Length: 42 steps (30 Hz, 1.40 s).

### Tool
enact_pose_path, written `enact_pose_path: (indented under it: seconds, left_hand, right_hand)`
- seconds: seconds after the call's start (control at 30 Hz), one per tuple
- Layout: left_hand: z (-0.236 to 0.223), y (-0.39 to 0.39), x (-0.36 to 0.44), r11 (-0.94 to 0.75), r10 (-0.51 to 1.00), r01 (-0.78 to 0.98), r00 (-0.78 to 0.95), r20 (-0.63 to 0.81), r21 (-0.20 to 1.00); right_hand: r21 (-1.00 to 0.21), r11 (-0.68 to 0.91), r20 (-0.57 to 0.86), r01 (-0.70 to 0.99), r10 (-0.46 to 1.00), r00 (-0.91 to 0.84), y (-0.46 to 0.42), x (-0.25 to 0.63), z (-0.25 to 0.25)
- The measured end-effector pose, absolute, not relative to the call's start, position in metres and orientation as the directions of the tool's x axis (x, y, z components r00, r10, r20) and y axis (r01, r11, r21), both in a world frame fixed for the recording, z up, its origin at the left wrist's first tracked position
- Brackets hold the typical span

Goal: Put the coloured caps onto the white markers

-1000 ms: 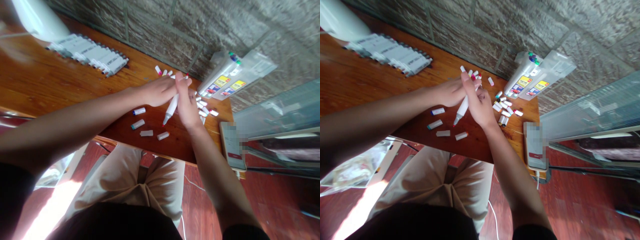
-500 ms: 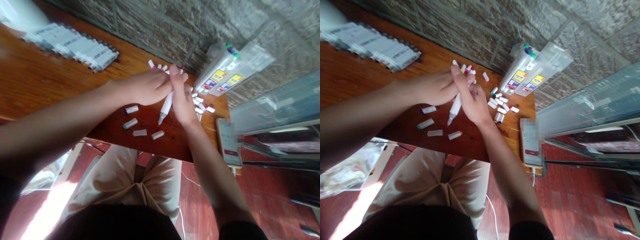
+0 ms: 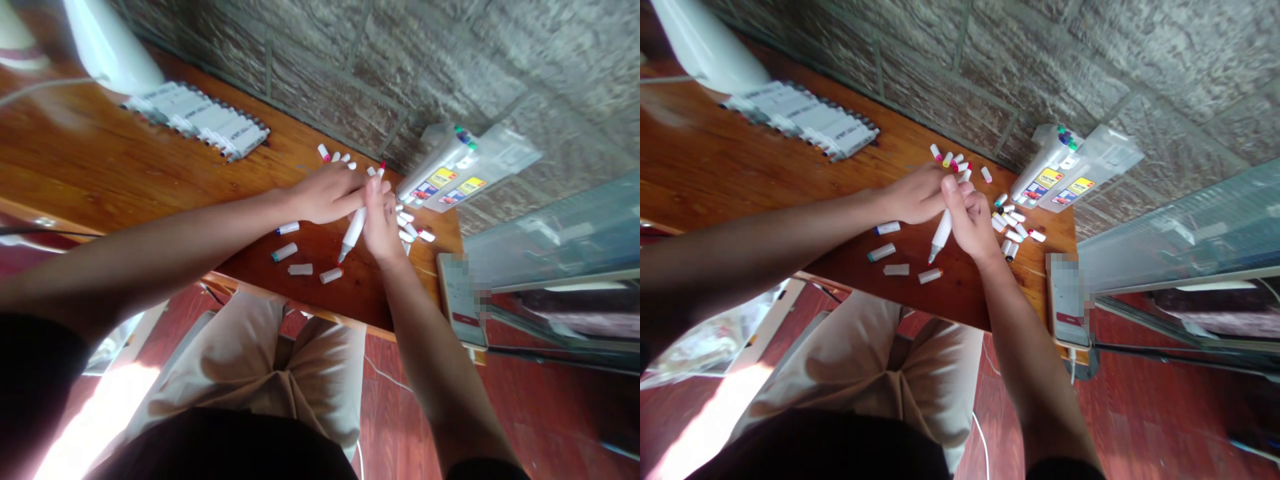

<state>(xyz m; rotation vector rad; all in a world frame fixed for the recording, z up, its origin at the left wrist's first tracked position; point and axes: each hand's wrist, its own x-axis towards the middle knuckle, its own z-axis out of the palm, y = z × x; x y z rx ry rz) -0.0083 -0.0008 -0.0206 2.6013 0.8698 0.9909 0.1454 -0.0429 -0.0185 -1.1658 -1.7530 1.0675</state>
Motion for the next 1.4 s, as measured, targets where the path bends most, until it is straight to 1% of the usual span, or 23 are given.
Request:
enact_pose_path:
  seconds: [0.17, 0.33, 0.5, 0.73, 0.97, 1.13, 1.27, 1.4]
  left_hand:
    - [-0.024, -0.002, -0.005, -0.781, 0.624, 0.447, 0.576, 0.528, 0.436]
    - [-0.023, -0.003, -0.005, -0.776, 0.631, 0.447, 0.555, 0.542, 0.445]
    - [-0.025, -0.001, -0.006, -0.786, 0.618, 0.414, 0.553, 0.559, 0.459]
    - [-0.029, 0.002, -0.003, -0.807, 0.59, 0.339, 0.517, 0.62, 0.484]
    - [-0.026, 0.001, -0.005, -0.798, 0.599, 0.344, 0.536, 0.595, 0.494]
    - [-0.027, 0.0, -0.004, -0.809, 0.585, 0.307, 0.505, 0.635, 0.502]
    - [-0.027, -0.002, -0.003, -0.787, 0.607, 0.252, 0.48, 0.633, 0.563]
    - [-0.024, -0.004, -0.004, -0.74, 0.647, 0.222, 0.494, 0.58, 0.635]
  right_hand:
    - [-0.921, 0.252, 0.171, 0.297, 0.946, -0.274, -0.041, 0.145, -0.021]
    - [-0.904, 0.293, 0.22, 0.312, 0.943, -0.25, -0.042, 0.144, -0.019]
    - [-0.914, 0.295, 0.21, 0.279, 0.932, -0.296, -0.041, 0.144, -0.02]
    - [-0.855, 0.46, 0.38, 0.24, 0.87, -0.315, -0.034, 0.144, -0.027]
    - [-0.786, 0.569, 0.5, 0.24, 0.815, -0.295, -0.04, 0.139, -0.019]
    - [-0.793, 0.541, 0.458, 0.281, 0.833, -0.31, -0.042, 0.139, -0.018]
    - [-0.797, 0.52, 0.453, 0.305, 0.851, -0.266, -0.046, 0.136, -0.015]
    - [-0.797, 0.518, 0.464, 0.309, 0.854, -0.235, -0.052, 0.133, -0.008]
